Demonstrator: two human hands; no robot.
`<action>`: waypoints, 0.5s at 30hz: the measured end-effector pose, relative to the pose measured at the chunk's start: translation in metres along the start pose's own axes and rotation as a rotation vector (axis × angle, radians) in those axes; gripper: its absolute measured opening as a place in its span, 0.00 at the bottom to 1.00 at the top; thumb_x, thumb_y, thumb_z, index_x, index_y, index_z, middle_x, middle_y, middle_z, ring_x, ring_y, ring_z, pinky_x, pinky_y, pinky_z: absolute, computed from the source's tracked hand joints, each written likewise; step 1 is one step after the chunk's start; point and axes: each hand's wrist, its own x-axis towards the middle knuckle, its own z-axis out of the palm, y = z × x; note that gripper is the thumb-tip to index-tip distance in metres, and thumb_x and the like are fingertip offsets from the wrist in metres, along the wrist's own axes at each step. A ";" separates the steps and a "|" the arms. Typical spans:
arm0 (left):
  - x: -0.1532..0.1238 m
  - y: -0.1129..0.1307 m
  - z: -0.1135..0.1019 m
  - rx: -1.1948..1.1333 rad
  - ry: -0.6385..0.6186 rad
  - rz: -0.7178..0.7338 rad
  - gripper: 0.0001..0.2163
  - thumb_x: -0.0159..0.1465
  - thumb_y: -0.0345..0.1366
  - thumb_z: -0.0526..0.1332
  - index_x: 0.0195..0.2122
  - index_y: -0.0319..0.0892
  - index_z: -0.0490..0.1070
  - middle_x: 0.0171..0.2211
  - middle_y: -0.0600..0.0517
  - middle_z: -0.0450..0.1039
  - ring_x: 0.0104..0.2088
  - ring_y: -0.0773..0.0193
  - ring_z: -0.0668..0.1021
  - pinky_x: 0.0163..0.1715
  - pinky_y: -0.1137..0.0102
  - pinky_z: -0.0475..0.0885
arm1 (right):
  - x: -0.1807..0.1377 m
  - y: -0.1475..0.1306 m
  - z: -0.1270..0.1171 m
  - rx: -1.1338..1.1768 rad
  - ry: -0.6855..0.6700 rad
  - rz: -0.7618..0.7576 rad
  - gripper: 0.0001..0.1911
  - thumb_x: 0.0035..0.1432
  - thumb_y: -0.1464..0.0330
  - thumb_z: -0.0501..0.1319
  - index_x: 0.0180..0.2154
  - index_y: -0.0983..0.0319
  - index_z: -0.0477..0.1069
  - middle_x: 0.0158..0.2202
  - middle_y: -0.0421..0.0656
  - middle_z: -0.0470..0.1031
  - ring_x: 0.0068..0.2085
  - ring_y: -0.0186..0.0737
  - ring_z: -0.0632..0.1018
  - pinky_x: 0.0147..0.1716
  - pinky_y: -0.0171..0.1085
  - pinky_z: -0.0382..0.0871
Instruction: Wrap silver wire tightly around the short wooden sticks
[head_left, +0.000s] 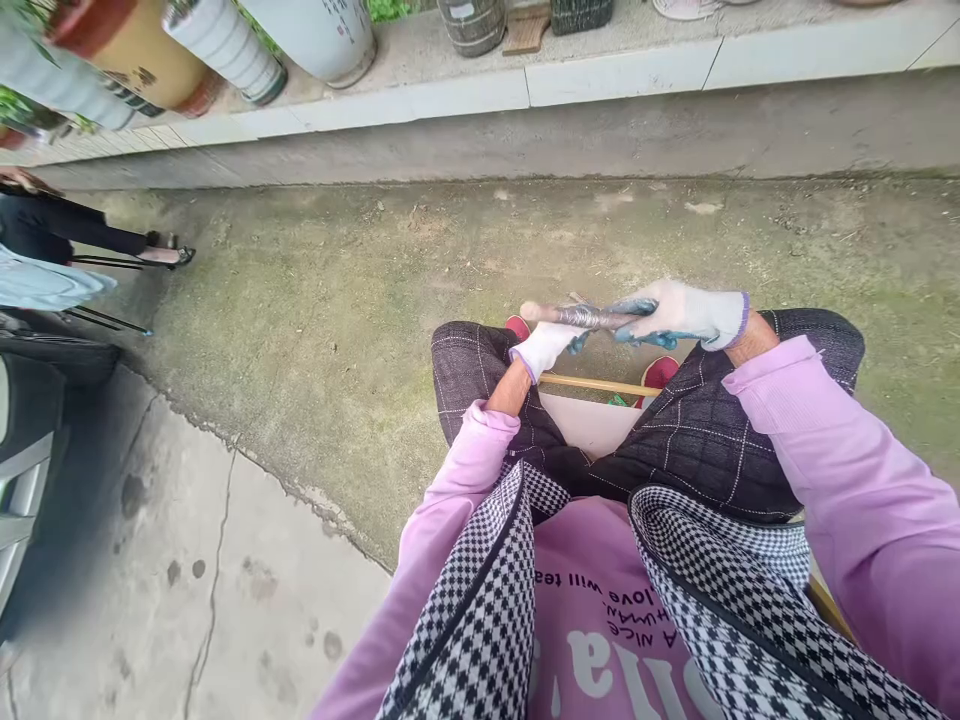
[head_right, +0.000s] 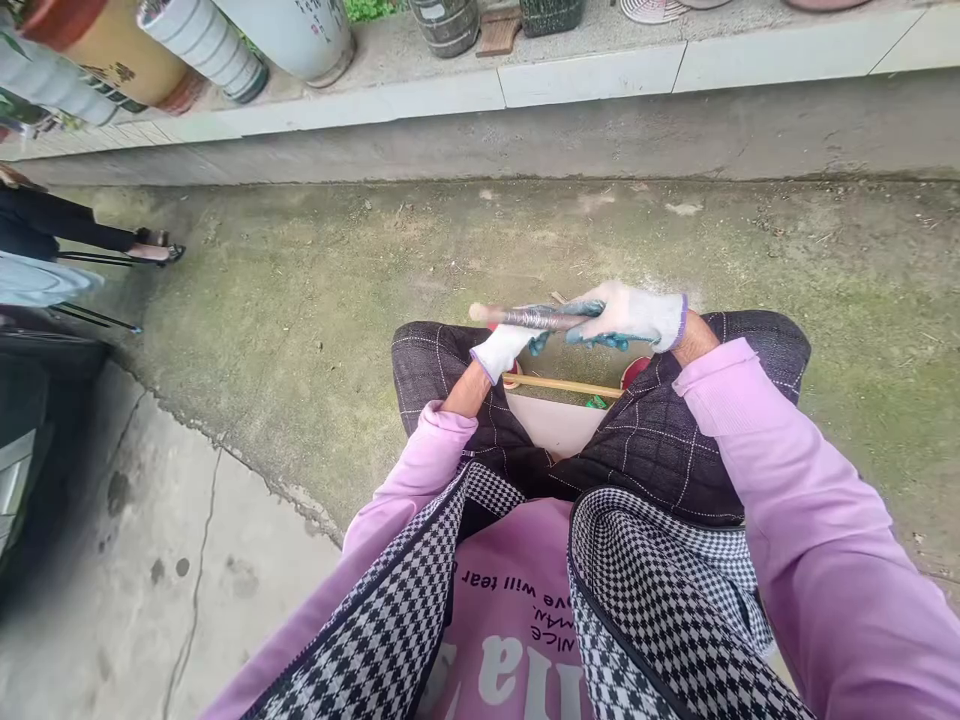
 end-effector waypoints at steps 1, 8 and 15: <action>-0.001 0.000 0.005 -0.002 -0.009 -0.025 0.11 0.75 0.28 0.70 0.33 0.40 0.79 0.23 0.56 0.73 0.23 0.70 0.71 0.27 0.71 0.68 | 0.001 0.001 -0.001 0.019 0.014 0.002 0.24 0.57 0.51 0.82 0.49 0.59 0.93 0.29 0.39 0.81 0.25 0.35 0.73 0.23 0.34 0.66; -0.008 -0.001 0.015 -0.005 0.003 -0.051 0.06 0.78 0.29 0.69 0.44 0.39 0.86 0.23 0.60 0.73 0.21 0.74 0.69 0.21 0.77 0.59 | 0.013 0.001 0.003 -0.204 0.271 0.085 0.25 0.67 0.51 0.74 0.55 0.62 0.91 0.28 0.41 0.78 0.27 0.40 0.74 0.27 0.37 0.68; -0.016 0.002 0.012 0.033 0.025 -0.023 0.06 0.78 0.31 0.69 0.45 0.40 0.87 0.23 0.60 0.72 0.22 0.74 0.69 0.23 0.77 0.61 | 0.031 0.003 0.002 -0.599 0.307 0.199 0.18 0.76 0.54 0.68 0.52 0.60 0.89 0.34 0.49 0.85 0.36 0.51 0.83 0.35 0.42 0.70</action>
